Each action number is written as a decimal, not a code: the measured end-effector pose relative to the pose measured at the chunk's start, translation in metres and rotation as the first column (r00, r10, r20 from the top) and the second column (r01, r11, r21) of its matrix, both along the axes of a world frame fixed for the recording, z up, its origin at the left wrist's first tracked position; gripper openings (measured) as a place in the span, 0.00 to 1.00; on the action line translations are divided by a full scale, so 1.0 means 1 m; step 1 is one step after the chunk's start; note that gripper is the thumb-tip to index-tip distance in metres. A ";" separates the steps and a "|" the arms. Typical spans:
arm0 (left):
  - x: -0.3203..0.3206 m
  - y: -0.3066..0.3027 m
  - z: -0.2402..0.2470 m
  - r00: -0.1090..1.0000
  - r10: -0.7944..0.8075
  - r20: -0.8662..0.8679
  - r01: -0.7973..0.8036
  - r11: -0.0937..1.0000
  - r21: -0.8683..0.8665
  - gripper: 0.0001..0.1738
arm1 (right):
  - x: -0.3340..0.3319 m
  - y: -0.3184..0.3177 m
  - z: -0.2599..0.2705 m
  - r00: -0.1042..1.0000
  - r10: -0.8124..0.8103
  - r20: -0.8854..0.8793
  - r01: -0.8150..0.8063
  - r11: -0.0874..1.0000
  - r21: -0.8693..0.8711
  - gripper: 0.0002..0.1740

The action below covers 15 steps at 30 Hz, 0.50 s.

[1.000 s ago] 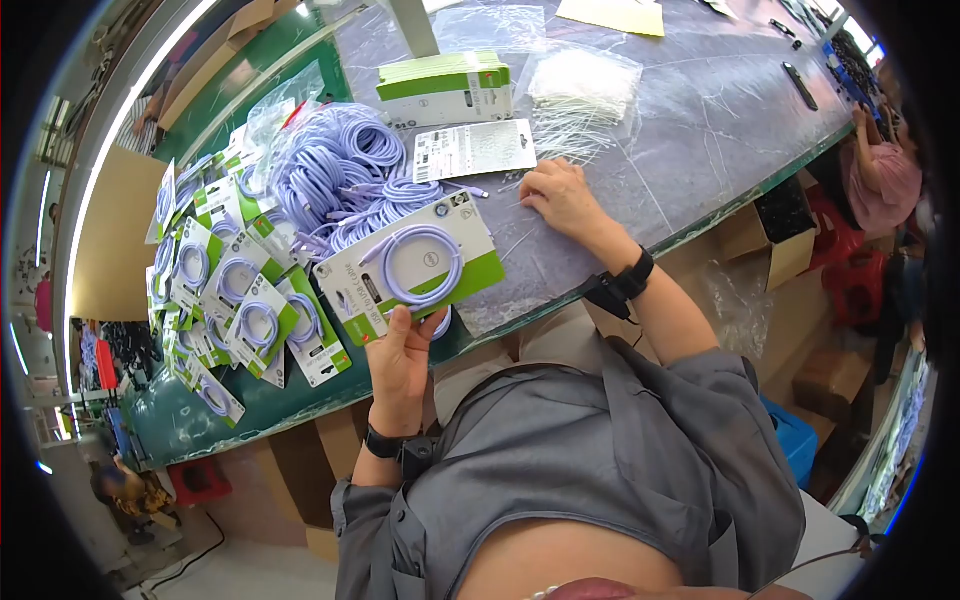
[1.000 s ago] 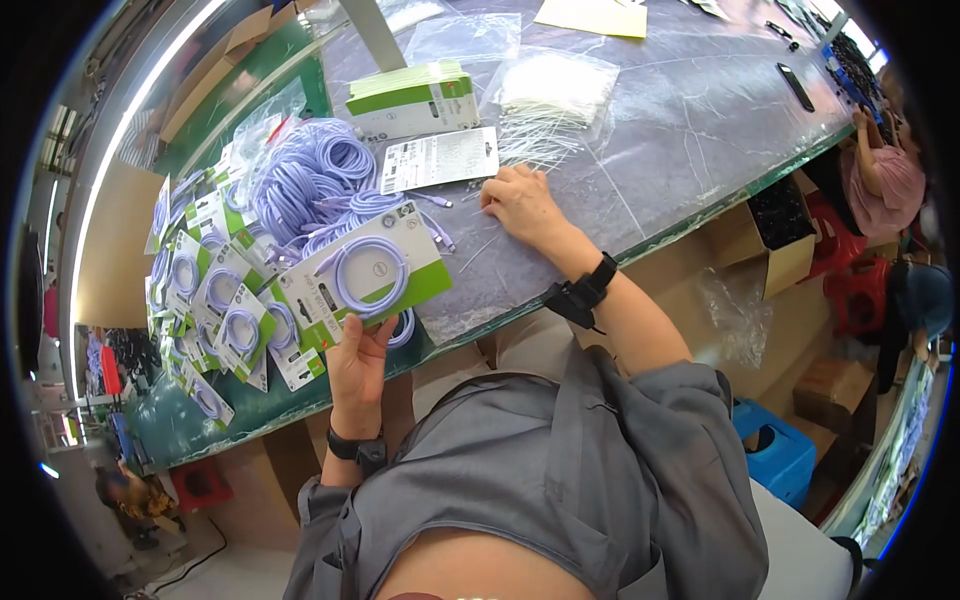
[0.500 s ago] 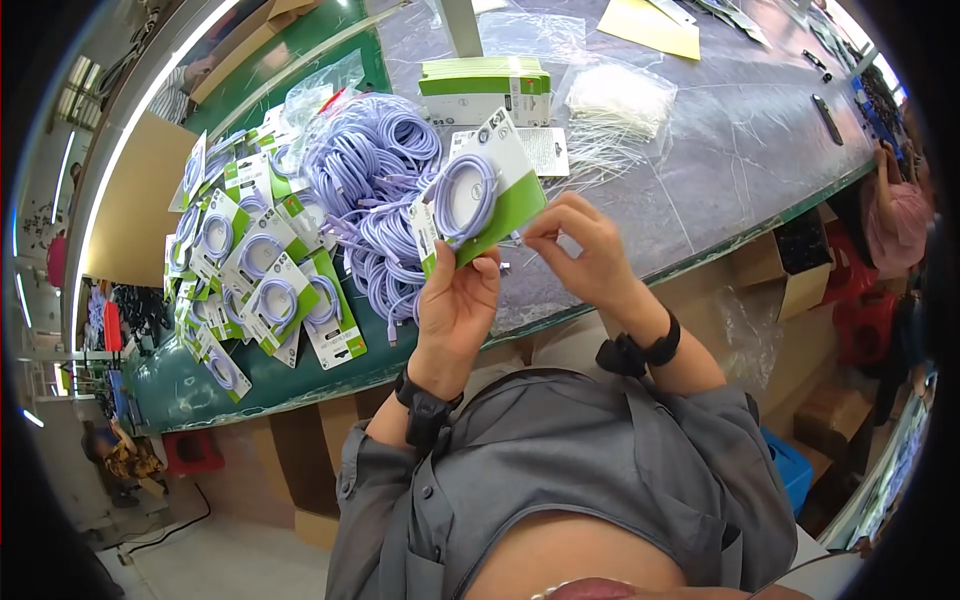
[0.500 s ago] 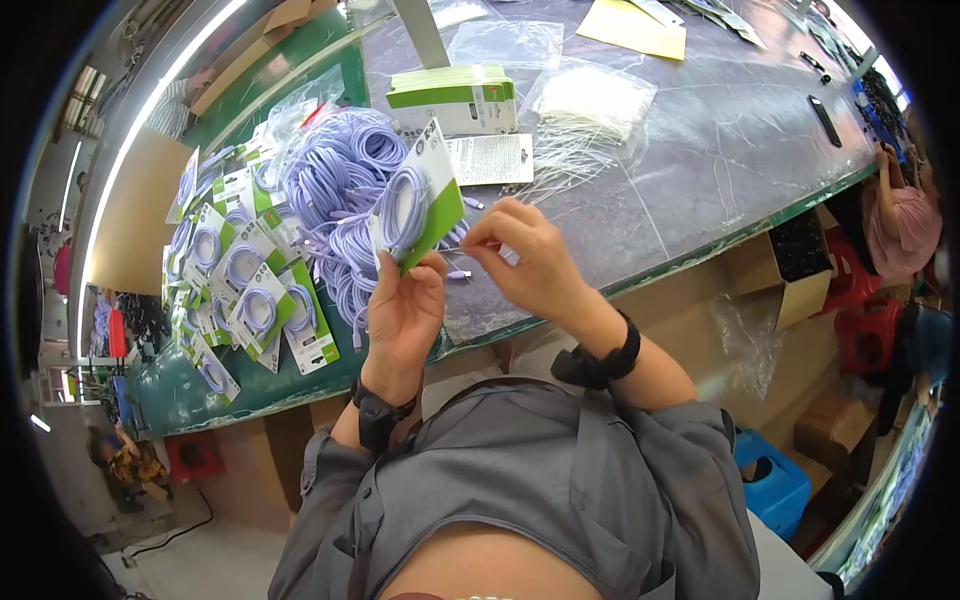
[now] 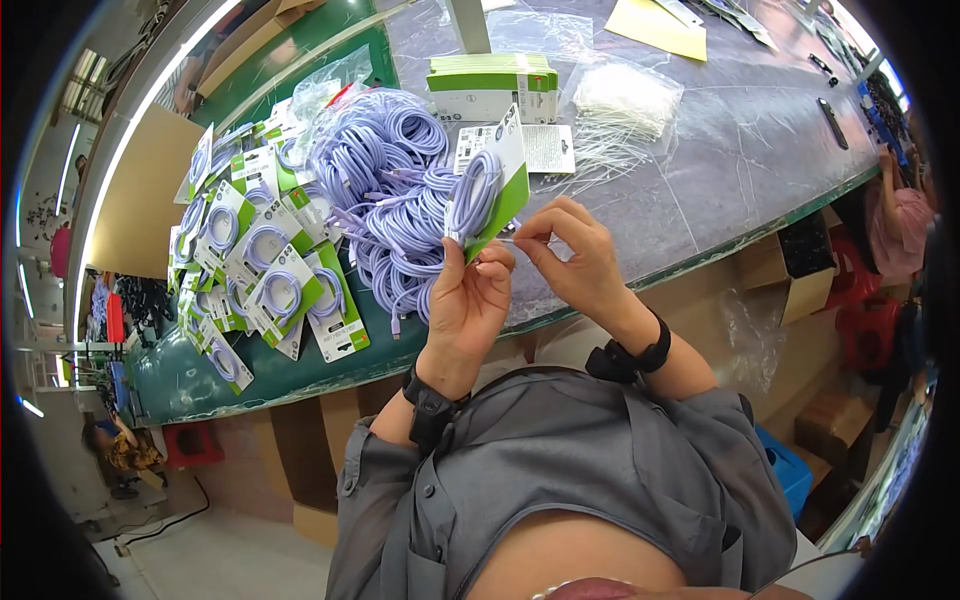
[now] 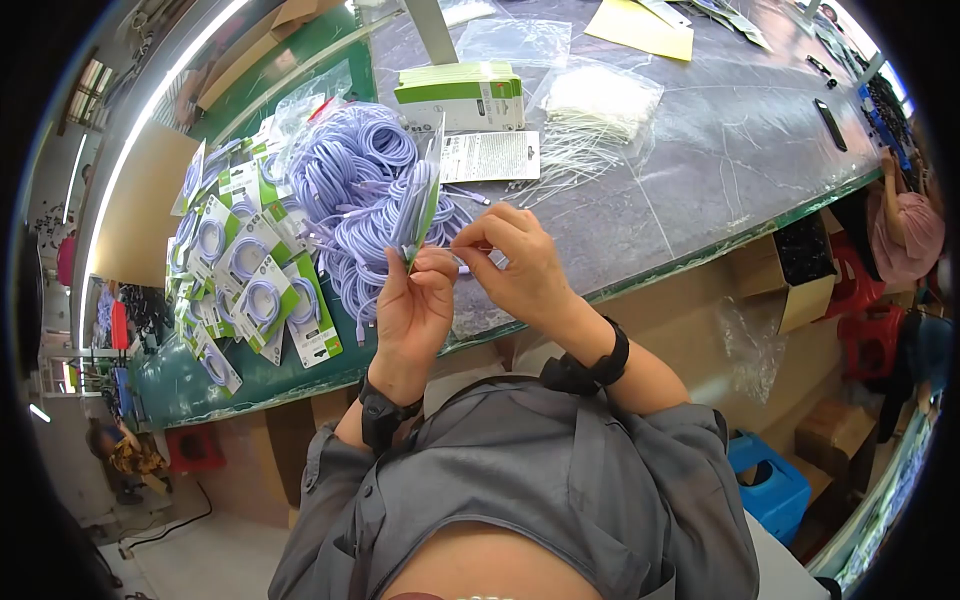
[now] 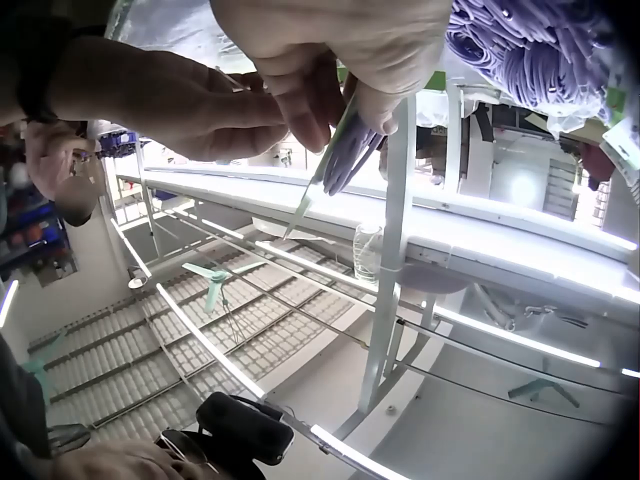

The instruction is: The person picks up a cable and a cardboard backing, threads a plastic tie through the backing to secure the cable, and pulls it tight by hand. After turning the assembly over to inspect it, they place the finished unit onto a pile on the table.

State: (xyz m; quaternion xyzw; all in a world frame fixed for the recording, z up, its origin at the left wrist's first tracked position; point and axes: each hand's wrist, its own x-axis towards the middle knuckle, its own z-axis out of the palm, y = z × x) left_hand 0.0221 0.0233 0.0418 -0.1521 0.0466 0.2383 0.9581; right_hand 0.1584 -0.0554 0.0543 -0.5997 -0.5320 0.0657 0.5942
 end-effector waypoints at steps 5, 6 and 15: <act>-0.001 -0.001 -0.005 0.999 0.001 -0.032 -0.001 1.000 0.015 0.19 | -0.001 0.001 0.001 0.999 0.025 0.022 -0.025 1.000 0.013 0.07; -0.001 -0.001 -0.008 1.000 -0.016 -0.011 0.016 1.000 -0.002 0.21 | -0.002 0.001 0.002 0.999 0.026 0.024 -0.027 1.000 0.013 0.07; -0.001 -0.006 -0.020 0.993 0.004 -0.120 0.021 0.978 0.205 0.20 | -0.008 0.003 0.006 1.000 0.021 0.017 -0.022 0.999 0.049 0.09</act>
